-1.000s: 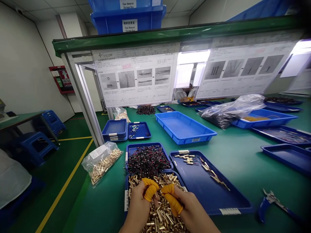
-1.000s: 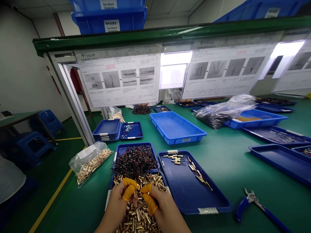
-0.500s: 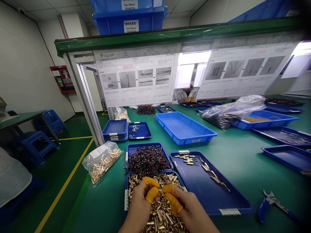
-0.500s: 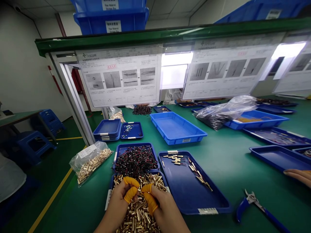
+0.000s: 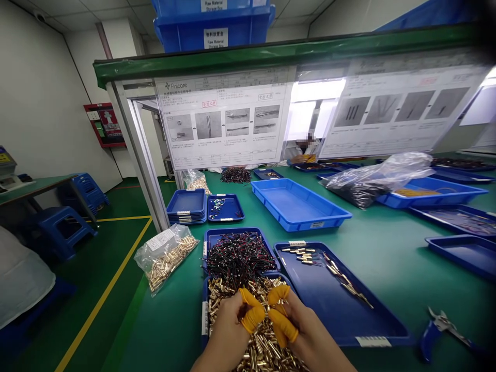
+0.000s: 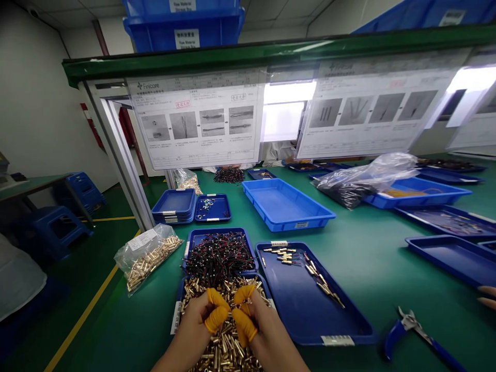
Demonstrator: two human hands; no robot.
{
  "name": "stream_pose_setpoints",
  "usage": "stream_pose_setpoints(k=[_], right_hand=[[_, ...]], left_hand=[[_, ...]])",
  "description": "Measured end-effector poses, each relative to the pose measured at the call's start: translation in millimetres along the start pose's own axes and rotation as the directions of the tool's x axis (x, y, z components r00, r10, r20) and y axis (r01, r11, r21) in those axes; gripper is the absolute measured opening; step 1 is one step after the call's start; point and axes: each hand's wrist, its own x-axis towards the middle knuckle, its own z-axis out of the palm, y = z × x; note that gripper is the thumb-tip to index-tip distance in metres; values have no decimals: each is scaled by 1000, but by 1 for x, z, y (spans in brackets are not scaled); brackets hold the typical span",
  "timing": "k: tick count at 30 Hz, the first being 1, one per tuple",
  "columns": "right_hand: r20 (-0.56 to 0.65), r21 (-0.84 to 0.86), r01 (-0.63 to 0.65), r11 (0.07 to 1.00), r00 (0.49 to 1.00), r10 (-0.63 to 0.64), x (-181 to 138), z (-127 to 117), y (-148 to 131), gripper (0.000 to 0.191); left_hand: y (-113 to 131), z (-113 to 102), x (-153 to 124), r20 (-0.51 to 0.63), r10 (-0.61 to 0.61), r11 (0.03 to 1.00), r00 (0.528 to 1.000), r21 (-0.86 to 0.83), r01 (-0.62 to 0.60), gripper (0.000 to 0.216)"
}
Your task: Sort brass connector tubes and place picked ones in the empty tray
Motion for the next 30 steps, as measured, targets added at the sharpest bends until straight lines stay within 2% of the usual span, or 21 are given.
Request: stream_pose_setpoints(k=[2,4,8,12,14,18,20,22,25,28,30], right_hand=[[20,17,21,1000,1000,-21,1,1,6,23],[-8,-36,39,999,999,-39,2,3,12,19],[-65,-136,64,989,995,-73,1,4,14,16],[32,-101,47,994,999,-44,0,-1,2,26],[26,-92,50,994,999,-48,1,-5,-4,28],[1,-108,-9,994,1000,9,3,-10,-8,7],[36,-76,-38,996,998,41,3,-8,-8,5],[77,-13,-59,998,995,60,3,-5,-9,10],[149,120,-120,985,984,101,1,-1,-16,29],[310,252,-226,941,940,143,0,-3,-29,51],[389,259,-285,923,905,170,0,-5,-35,64]], left_hand=[[2,1,-1,49,30,1000,998,1,-30,18],[2,2,-3,81,49,998,996,30,-51,14],[-1,4,-3,72,78,981,994,175,-90,11],[1,2,-2,-29,72,969,997,240,-63,7],[6,1,-2,-88,47,976,995,214,-27,9],[9,-1,-4,-64,76,971,995,230,-59,10],[6,-2,-4,-55,97,964,994,254,-80,9],[2,-2,-4,-62,104,962,993,259,-85,6],[-4,-2,-6,-42,125,958,991,267,-109,6],[-5,-1,-9,9,161,954,987,255,-157,10],[-2,-1,-11,50,166,962,985,213,-173,11]])
